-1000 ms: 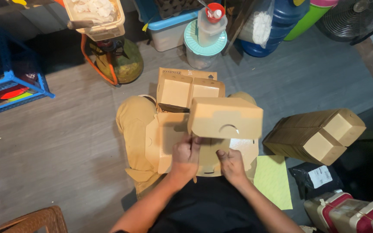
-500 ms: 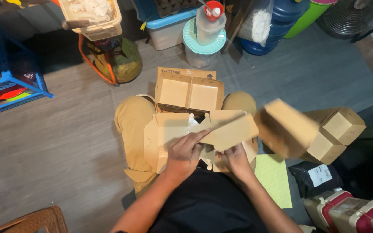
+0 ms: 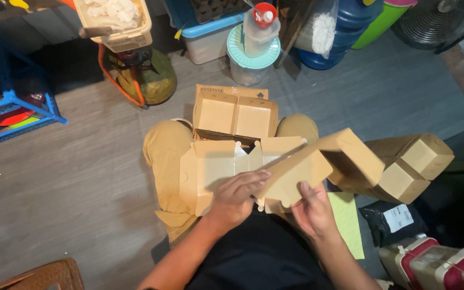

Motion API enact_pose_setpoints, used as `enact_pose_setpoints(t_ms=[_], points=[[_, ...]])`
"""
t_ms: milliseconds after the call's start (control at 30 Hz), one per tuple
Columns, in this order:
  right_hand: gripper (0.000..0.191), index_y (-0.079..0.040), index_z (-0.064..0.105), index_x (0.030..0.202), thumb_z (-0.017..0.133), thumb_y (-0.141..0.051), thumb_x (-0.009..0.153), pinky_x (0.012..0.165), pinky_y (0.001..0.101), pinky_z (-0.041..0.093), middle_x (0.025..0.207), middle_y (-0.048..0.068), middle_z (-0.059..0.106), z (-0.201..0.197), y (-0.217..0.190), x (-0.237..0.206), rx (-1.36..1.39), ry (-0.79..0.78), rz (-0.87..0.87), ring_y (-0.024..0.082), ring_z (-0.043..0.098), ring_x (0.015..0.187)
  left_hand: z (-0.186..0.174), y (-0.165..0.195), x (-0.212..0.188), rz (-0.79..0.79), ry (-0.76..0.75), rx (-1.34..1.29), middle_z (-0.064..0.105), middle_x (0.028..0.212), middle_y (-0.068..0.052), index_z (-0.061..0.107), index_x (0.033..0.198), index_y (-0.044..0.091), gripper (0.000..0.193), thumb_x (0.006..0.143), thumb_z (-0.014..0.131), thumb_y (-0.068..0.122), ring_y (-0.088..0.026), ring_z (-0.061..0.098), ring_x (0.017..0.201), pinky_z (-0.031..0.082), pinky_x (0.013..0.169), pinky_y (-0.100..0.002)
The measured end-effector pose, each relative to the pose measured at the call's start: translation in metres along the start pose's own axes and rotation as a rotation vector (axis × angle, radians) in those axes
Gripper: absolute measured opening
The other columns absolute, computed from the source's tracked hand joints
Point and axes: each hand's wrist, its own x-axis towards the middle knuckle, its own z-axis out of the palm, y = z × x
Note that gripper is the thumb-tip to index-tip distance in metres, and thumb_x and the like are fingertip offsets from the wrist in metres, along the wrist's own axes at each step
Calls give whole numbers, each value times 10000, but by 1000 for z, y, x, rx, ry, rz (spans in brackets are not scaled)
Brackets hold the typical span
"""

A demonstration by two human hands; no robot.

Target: The person sits on the floor and folds flat kraft paper takeout boxes into shape, pressing the flaps and base to form each box, then stacks the finished boxes with a pile of folded boxes beside them. They work through the flat boxes one at a time by hand.

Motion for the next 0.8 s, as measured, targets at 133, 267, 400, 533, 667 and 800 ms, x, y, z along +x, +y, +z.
enact_pose_setpoints(t_ms=[133,267,400,533,667,800], points=[[356,8,539,1386,600,-116,1057,993,411,519,1307,145,646,12,-1,4,58,66,-45,248,642,1178,-7,11,6,103,-96,155,639,1026,-110,630,1222,114,498,756,771,221,-321,606,971,525,864,-443],[351,-13,555,1349,593,-98,1010,975,402,540,1266,136,665,11,11,-4,-3,65,-68,240,666,1140,-12,13,4,0,-246,-140,600,1014,-116,583,1422,98,543,920,712,258,-301,599,946,504,832,-399],[275,3,564,1327,615,-72,1067,805,415,566,1173,148,678,-3,34,-13,18,-41,-85,268,686,1016,5,8,-2,-126,-163,-153,607,841,-37,695,1258,157,360,925,814,219,-188,600,704,504,658,-332],[292,1,563,1315,598,-71,1034,869,365,552,1182,115,674,-12,52,-16,-13,111,-31,217,668,1060,11,5,-9,-117,18,-56,581,754,6,718,1061,179,266,860,889,211,-136,583,607,468,557,-296],[359,-80,528,1360,590,-62,1007,835,345,543,1205,80,666,-2,47,-16,73,141,-71,184,658,1073,6,7,-9,-114,14,-9,562,748,-16,749,1167,114,376,826,882,202,-145,570,607,484,559,-299],[450,-150,497,1400,592,-45,972,804,363,552,1222,69,656,16,40,-16,51,102,-135,198,658,1068,3,6,-4,107,87,200,577,751,13,748,1157,129,349,844,884,204,-144,581,625,482,553,-311]])
